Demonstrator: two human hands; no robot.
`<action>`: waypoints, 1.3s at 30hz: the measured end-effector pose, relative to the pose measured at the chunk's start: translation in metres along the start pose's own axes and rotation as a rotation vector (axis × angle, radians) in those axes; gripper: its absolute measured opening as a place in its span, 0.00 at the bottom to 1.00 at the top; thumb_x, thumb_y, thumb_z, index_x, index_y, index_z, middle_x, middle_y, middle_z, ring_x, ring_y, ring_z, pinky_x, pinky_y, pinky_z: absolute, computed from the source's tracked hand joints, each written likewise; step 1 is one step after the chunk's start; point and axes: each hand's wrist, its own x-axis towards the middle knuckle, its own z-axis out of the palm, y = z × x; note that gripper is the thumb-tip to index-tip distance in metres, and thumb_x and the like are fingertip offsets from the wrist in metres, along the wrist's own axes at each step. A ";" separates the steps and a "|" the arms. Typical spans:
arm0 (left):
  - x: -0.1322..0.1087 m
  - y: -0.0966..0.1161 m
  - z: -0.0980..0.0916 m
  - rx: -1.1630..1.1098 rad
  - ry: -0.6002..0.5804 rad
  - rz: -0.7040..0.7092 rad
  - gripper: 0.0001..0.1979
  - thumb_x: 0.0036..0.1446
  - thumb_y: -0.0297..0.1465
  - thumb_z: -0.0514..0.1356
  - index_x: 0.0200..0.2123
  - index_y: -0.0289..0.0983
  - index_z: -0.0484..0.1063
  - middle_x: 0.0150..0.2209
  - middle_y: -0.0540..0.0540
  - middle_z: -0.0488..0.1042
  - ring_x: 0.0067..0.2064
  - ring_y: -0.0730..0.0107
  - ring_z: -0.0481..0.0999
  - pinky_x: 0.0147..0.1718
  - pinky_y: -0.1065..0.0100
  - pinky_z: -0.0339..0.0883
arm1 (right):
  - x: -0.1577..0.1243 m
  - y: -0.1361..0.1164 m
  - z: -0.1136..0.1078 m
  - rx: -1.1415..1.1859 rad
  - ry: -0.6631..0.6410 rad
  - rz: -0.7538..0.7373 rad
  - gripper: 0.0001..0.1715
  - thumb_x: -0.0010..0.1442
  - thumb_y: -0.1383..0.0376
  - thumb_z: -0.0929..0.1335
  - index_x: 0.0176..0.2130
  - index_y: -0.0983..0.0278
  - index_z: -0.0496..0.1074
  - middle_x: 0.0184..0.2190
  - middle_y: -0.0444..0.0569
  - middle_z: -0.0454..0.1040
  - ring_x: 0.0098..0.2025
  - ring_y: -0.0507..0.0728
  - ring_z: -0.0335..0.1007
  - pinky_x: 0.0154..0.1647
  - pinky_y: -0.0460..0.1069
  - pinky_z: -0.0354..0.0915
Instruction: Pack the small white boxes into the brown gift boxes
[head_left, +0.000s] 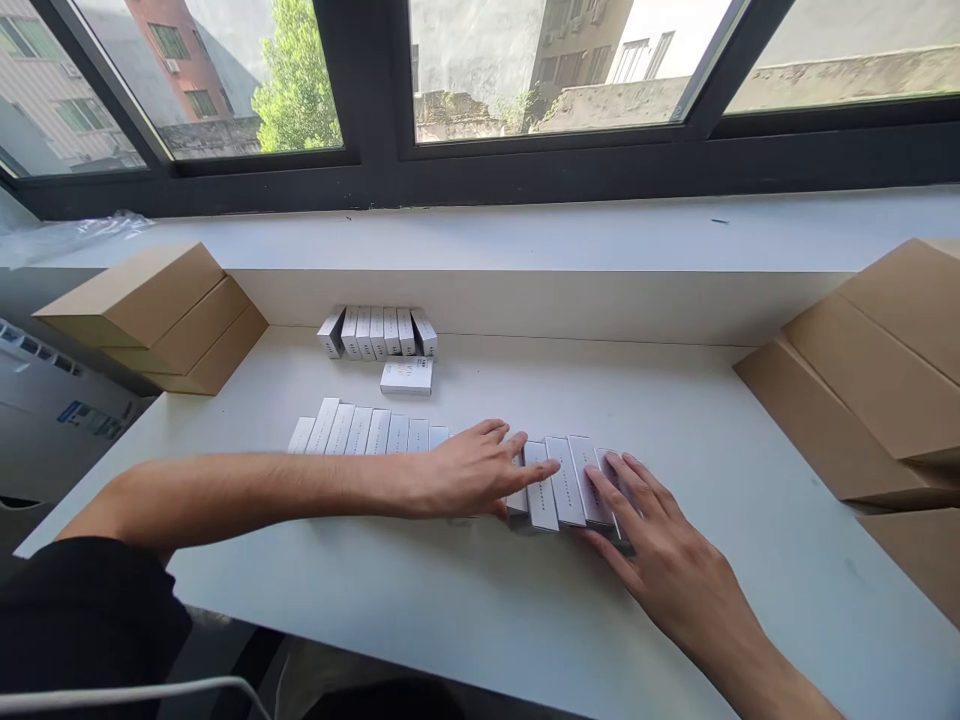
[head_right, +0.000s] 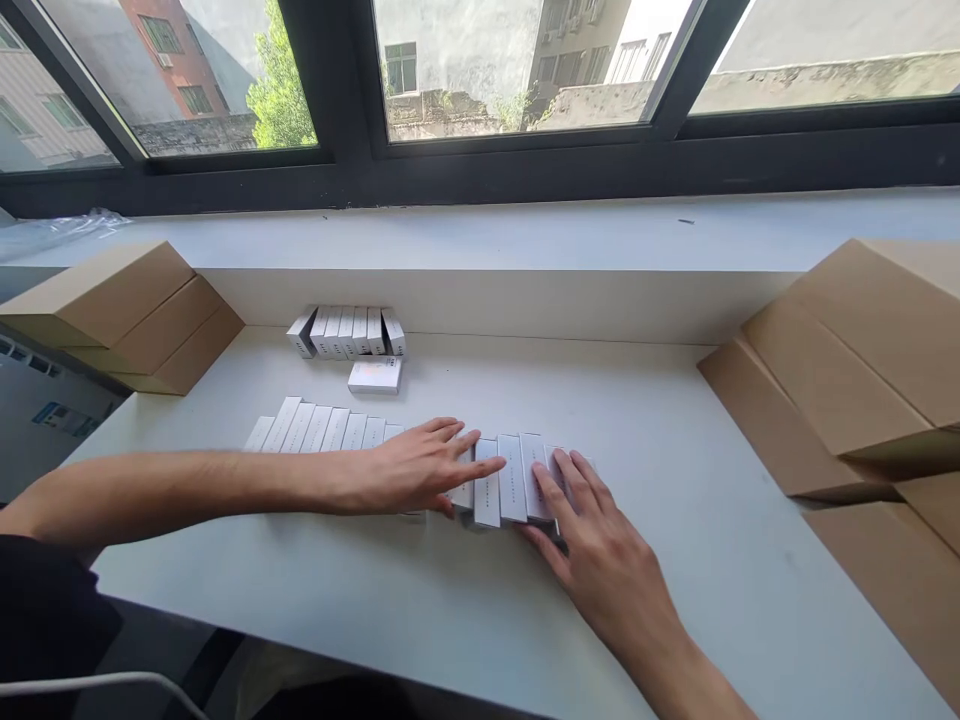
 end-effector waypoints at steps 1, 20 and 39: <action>0.003 -0.004 -0.002 -0.031 -0.025 -0.019 0.41 0.59 0.41 0.66 0.69 0.39 0.52 0.58 0.33 0.70 0.56 0.51 0.73 0.55 0.55 0.66 | 0.003 -0.002 0.001 -0.024 0.009 0.019 0.27 0.72 0.56 0.57 0.64 0.64 0.62 0.64 0.60 0.66 0.65 0.67 0.63 0.40 0.54 0.78; 0.051 -0.125 0.015 -0.135 -0.024 -0.128 0.33 0.61 0.34 0.65 0.66 0.34 0.58 0.67 0.29 0.60 0.69 0.49 0.60 0.62 0.54 0.61 | 0.113 0.033 0.066 -0.037 -0.057 0.085 0.28 0.71 0.56 0.59 0.63 0.69 0.65 0.64 0.63 0.65 0.66 0.69 0.60 0.40 0.57 0.76; -0.170 -0.259 0.048 -0.573 0.668 -1.123 0.36 0.64 0.54 0.52 0.68 0.39 0.59 0.67 0.36 0.63 0.68 0.48 0.61 0.66 0.45 0.55 | 0.231 -0.062 0.099 0.250 0.086 -0.481 0.20 0.71 0.63 0.61 0.57 0.68 0.70 0.54 0.59 0.75 0.58 0.63 0.68 0.56 0.58 0.66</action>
